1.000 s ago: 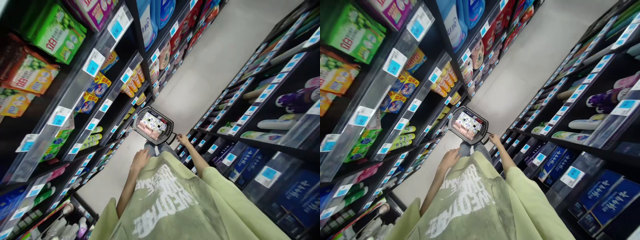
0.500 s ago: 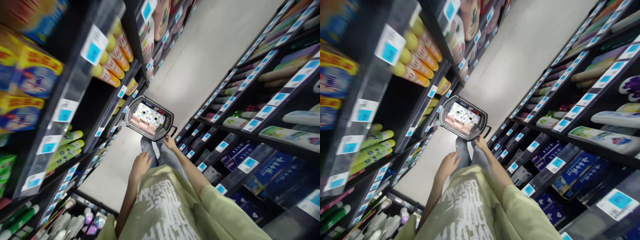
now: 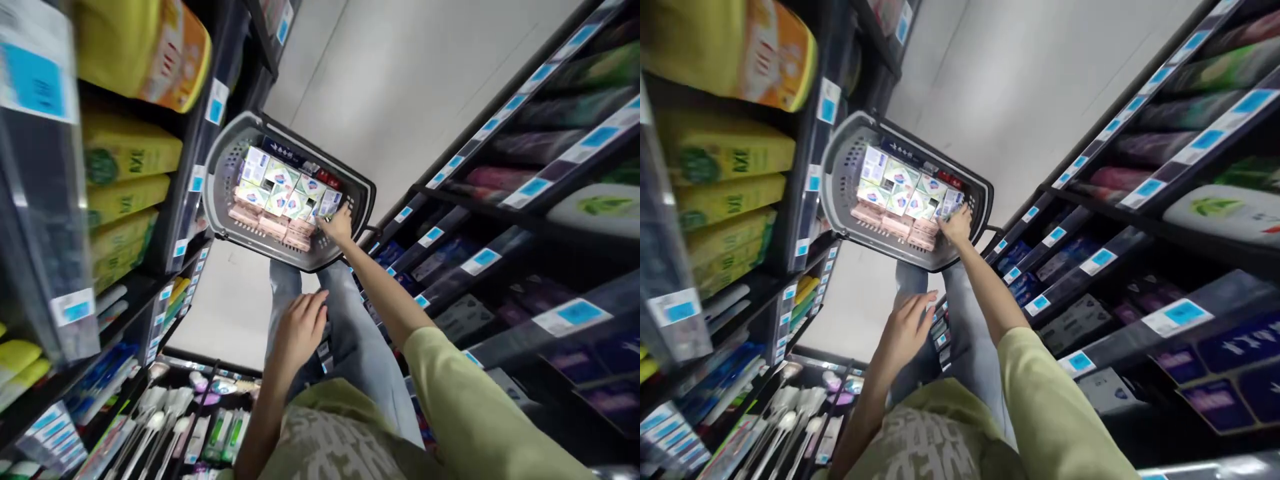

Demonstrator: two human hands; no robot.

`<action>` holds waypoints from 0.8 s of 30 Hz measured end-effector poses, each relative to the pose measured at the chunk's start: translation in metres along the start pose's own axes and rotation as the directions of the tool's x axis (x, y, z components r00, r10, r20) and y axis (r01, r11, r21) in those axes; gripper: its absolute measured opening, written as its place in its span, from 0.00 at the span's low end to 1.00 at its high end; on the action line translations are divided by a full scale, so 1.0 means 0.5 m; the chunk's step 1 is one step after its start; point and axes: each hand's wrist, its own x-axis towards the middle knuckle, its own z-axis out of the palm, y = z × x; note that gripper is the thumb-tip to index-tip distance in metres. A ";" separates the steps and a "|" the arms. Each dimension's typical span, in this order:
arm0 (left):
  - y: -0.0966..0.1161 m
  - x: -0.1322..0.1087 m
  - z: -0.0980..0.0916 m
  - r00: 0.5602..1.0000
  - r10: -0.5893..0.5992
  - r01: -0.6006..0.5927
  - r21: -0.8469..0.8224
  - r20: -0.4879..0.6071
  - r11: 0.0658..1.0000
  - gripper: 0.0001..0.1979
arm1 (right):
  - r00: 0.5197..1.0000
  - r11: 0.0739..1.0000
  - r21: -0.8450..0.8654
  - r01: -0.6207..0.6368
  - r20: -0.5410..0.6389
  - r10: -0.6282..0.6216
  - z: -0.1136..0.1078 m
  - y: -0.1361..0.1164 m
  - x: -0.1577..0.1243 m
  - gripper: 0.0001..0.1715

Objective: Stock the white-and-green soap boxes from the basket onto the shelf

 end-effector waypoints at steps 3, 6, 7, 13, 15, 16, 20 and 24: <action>-0.017 0.022 0.047 0.998 -0.030 0.032 -0.016 0.063 0.999 0.16 | 0.996 0.996 0.008 -0.086 -0.034 0.087 0.057 0.000 0.062 0.58; -0.024 0.024 0.069 0.995 -0.039 0.043 -0.047 0.088 0.998 0.17 | 0.993 0.994 0.055 -0.089 -0.077 0.093 0.082 0.010 0.086 0.50; -0.024 0.021 0.070 0.995 -0.036 0.041 -0.060 0.090 0.997 0.18 | 0.992 0.993 0.069 -0.092 -0.081 0.097 0.081 0.013 0.084 0.48; -0.001 -0.021 0.011 0.995 -0.026 0.025 0.013 0.100 1.000 0.21 | 0.961 0.948 0.246 -0.203 0.234 0.145 -0.007 0.010 -0.045 0.33; 0.022 -0.041 -0.027 0.996 -0.033 0.027 0.075 0.078 0.997 0.20 | 0.939 0.927 0.331 -0.175 0.339 0.056 -0.056 -0.010 -0.127 0.23; 0.036 -0.052 -0.050 0.998 -0.038 0.032 0.108 0.059 0.994 0.20 | 0.922 0.910 0.383 -0.158 0.387 -0.003 -0.082 -0.023 -0.171 0.19; 0.107 -0.107 -0.147 0.993 -0.068 0.085 0.173 -0.101 0.981 0.23 | 0.855 0.831 0.544 -0.117 0.481 -0.194 -0.196 -0.096 -0.349 0.16; 0.185 -0.173 -0.225 0.928 -0.024 0.082 0.141 -0.372 0.987 0.35 | 0.761 0.735 0.676 -0.046 0.501 -0.413 -0.324 -0.182 -0.509 0.13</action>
